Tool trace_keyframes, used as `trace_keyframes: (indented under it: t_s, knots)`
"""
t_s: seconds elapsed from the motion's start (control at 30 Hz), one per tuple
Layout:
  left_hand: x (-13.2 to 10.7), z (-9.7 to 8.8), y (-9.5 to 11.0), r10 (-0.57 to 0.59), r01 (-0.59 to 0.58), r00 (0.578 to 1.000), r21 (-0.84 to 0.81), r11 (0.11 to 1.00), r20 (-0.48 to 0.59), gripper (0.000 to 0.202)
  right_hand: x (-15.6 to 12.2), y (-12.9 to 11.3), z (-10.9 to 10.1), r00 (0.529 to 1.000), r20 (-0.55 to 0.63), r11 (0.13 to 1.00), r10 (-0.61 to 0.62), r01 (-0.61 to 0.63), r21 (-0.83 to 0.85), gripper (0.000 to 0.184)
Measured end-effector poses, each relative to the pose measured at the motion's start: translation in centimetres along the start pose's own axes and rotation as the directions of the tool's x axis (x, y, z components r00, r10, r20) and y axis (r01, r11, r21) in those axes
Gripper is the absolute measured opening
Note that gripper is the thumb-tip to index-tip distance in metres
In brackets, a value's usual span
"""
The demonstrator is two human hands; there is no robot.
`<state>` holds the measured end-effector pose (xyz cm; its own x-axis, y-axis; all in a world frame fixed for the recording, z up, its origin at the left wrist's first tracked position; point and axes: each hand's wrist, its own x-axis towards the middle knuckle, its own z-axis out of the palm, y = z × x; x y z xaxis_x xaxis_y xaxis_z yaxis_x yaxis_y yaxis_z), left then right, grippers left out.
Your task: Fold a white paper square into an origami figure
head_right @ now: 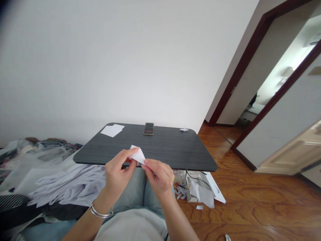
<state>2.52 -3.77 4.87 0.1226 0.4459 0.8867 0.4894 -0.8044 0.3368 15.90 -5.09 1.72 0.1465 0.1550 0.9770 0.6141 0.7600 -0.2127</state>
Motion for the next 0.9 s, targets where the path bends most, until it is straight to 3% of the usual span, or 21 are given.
trace_keyframes:
  t_s: [0.23,0.4,0.7,0.9]
  knots:
    - [-0.1,0.0,-0.1,-0.01,0.009,1.0,-0.007,1.0,-0.005,0.028,-0.1,0.1,-0.1,1.0,0.01,1.0,-0.002,0.002,-0.013,0.021]
    - [-0.1,0.0,-0.1,-0.01,0.009,1.0,-0.016,1.0,-0.007,0.028,0.1,0.2,-0.2,0.998,0.056,0.998,0.018,-0.022,0.064,0.021]
    - [-0.2,-0.2,-0.1,0.046,-0.046,0.998,0.007,0.999,-0.033,0.032,0.0,-0.5,0.1,0.983,0.062,0.954,0.173,-0.183,0.236,0.018]
    - [-0.3,-0.1,-0.2,0.013,-0.015,0.999,-0.044,0.999,-0.046,0.03,-0.4,-0.8,0.2,0.934,0.088,0.857,0.345,-0.352,0.377,0.021]
